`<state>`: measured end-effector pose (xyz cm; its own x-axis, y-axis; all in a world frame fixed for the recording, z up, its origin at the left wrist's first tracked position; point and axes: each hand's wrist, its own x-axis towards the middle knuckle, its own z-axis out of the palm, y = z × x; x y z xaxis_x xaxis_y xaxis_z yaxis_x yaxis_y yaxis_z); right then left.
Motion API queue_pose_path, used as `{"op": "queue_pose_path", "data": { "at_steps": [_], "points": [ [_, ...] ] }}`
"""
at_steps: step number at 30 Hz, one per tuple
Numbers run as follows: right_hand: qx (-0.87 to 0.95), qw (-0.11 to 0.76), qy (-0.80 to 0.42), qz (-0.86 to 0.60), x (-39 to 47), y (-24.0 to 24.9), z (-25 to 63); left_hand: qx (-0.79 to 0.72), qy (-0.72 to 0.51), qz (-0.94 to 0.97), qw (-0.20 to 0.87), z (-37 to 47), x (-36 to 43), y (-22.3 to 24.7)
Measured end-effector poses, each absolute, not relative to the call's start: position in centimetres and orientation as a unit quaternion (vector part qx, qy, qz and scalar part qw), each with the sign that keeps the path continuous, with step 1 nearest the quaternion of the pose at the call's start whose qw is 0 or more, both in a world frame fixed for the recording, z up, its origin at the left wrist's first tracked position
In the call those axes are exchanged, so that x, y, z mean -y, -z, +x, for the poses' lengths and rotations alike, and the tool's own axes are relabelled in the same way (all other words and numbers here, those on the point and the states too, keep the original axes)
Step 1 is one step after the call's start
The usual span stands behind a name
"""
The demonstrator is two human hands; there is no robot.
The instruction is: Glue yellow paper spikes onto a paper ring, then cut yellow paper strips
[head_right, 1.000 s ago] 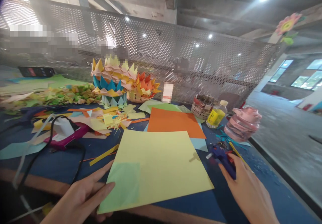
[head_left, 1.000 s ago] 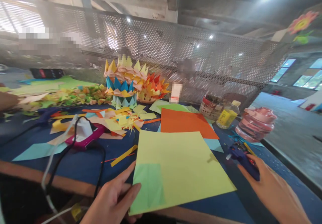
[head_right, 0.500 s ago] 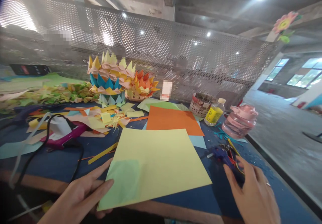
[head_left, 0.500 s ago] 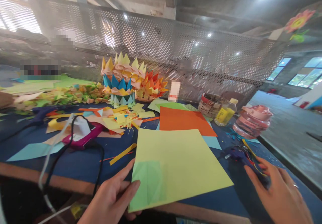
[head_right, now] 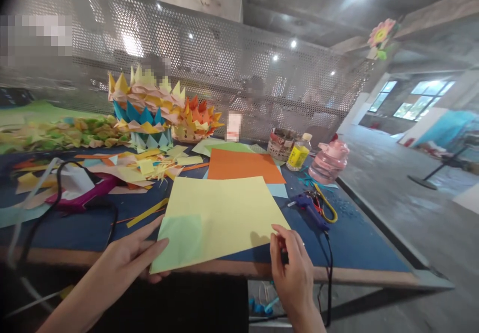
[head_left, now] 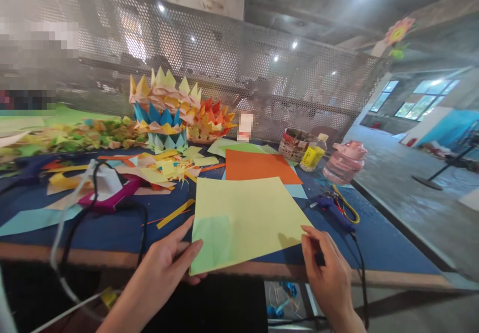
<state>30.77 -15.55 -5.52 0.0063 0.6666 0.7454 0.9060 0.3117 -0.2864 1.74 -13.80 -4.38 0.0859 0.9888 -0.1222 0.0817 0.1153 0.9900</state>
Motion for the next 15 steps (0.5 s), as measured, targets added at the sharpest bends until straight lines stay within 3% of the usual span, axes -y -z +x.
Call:
{"op": "queue_pose_path", "data": {
  "at_steps": [10, 15],
  "points": [
    [0.667, 0.419, 0.185, -0.587, 15.1, 5.7, 30.5, -0.503, -0.417, 0.503, 0.566, 0.9, 13.7, 4.5],
    [0.669, 0.417, 0.189, -0.585, 15.1, 6.1, 30.7, -0.552, -0.438, 0.496, 0.507, -0.3, 14.3, 5.4]
  ]
}}
